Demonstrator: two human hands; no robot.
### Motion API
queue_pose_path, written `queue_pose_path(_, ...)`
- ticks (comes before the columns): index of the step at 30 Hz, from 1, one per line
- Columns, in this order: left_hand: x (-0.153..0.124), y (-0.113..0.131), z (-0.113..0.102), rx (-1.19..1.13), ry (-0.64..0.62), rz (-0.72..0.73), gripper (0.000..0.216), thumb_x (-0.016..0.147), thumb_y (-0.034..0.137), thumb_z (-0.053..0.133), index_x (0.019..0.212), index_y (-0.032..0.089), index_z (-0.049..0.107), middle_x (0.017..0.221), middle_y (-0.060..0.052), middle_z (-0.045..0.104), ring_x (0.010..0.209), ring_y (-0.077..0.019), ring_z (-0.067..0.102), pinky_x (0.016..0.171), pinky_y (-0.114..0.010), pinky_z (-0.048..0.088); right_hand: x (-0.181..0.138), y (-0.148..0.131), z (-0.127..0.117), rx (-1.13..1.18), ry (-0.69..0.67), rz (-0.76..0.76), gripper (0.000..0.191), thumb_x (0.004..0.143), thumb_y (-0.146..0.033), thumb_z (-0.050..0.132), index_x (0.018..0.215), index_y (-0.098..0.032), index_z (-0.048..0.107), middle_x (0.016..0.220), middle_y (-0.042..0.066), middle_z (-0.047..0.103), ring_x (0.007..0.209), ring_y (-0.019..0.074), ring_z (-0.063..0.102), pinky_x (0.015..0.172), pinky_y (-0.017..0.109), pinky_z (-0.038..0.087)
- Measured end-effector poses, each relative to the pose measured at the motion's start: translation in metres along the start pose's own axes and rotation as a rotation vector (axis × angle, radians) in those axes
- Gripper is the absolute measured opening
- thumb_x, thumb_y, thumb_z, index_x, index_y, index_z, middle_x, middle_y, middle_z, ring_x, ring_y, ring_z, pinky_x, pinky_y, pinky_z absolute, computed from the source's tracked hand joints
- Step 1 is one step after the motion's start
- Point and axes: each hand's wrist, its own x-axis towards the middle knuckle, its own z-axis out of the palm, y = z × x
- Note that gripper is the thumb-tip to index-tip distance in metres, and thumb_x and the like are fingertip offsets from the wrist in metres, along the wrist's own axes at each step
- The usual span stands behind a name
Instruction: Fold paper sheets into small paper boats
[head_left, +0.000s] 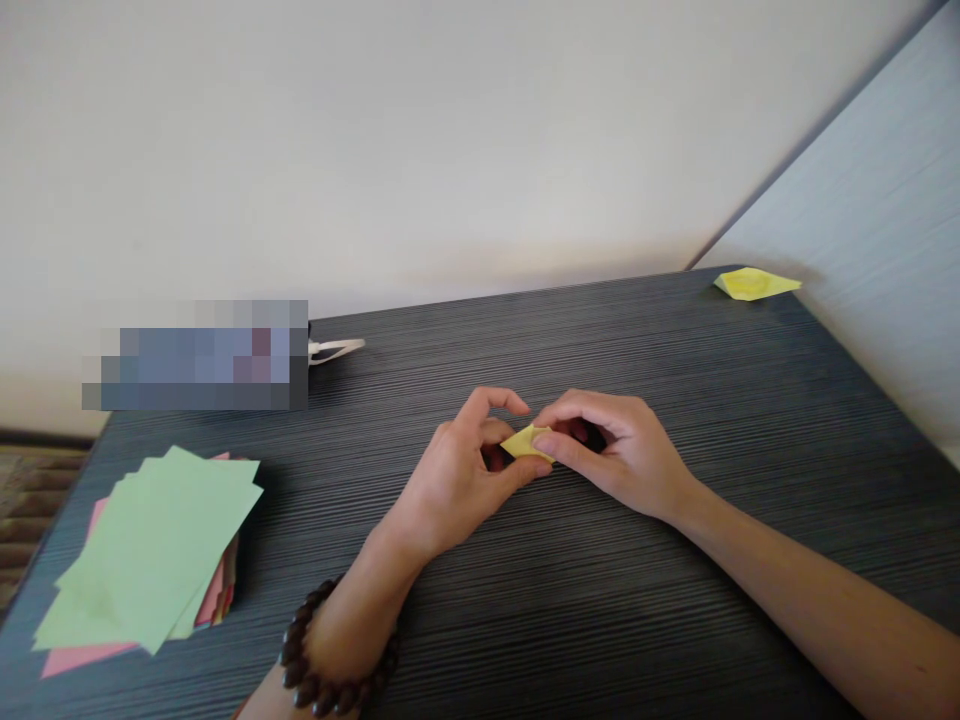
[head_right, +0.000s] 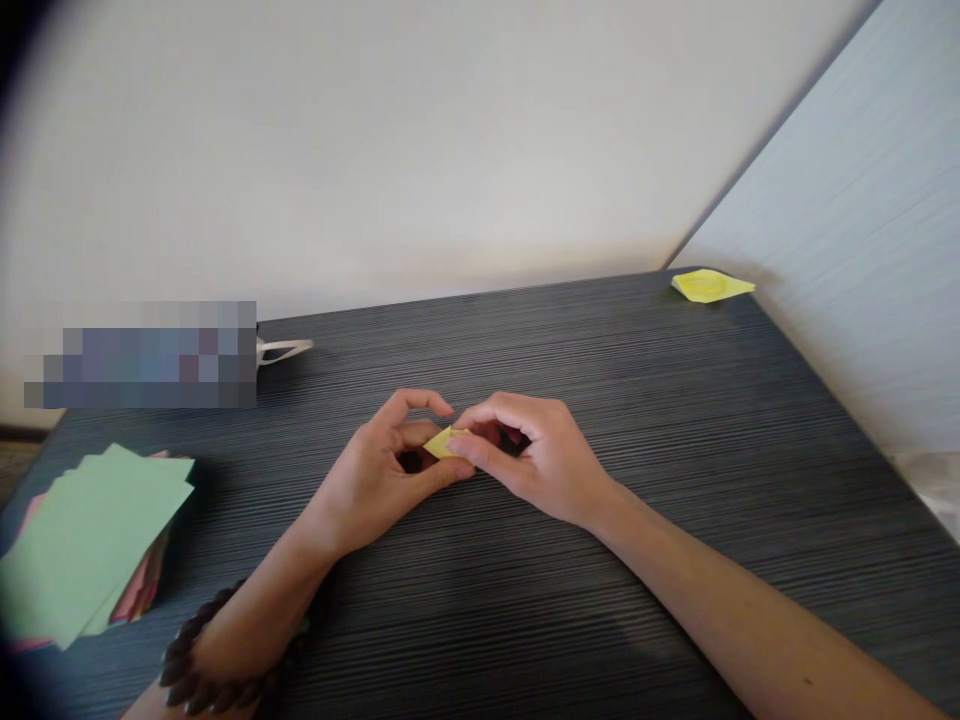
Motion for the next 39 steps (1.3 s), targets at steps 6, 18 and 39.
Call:
queue_pose_path(6, -0.0006, 0.0019, 0.0013, 0.005, -0.037, 0.001, 0.036, 0.077, 0.031, 0.067, 0.102, 0.023, 0.043, 0.06, 0.008, 0.06, 0.053, -0.009, 0.051, 0.052, -0.019, 0.037, 0.0007, 0.0013, -0.0002, 0.036, 0.017, 0.055, 0.013, 0.084, -0.031, 0.061, 0.079, -0.021, 0.067, 0.067, -0.005, 0.064, 0.056, 0.0064, 0.05, 0.053, 0.021, 0.036)
queue_pose_path(18, -0.004, 0.0029, -0.0013, 0.048, 0.043, 0.079, 0.011, 0.089, 0.029, 0.05, 0.091, 0.018, 0.05, 0.073, 0.002, 0.065, 0.057, -0.0087, 0.055, 0.054, -0.02, 0.041, 0.0032, 0.0073, -0.0058, 0.142, -0.045, 0.137, 0.017, 0.084, -0.035, 0.06, 0.087, -0.021, 0.069, 0.076, -0.001, 0.069, 0.064, 0.0113, 0.058, 0.057, 0.024, 0.042)
queue_pose_path(39, -0.0008, -0.0019, -0.0041, 0.225, 0.185, 0.201, 0.011, 0.086, 0.027, 0.057, 0.088, 0.02, 0.065, 0.073, 0.001, 0.064, 0.061, -0.01, 0.052, 0.059, -0.023, 0.041, 0.0031, 0.0055, -0.0046, -0.06, -0.055, -0.128, 0.009, 0.085, -0.025, 0.058, 0.083, -0.018, 0.062, 0.07, -0.001, 0.059, 0.06, 0.0087, 0.051, 0.057, 0.023, 0.039)
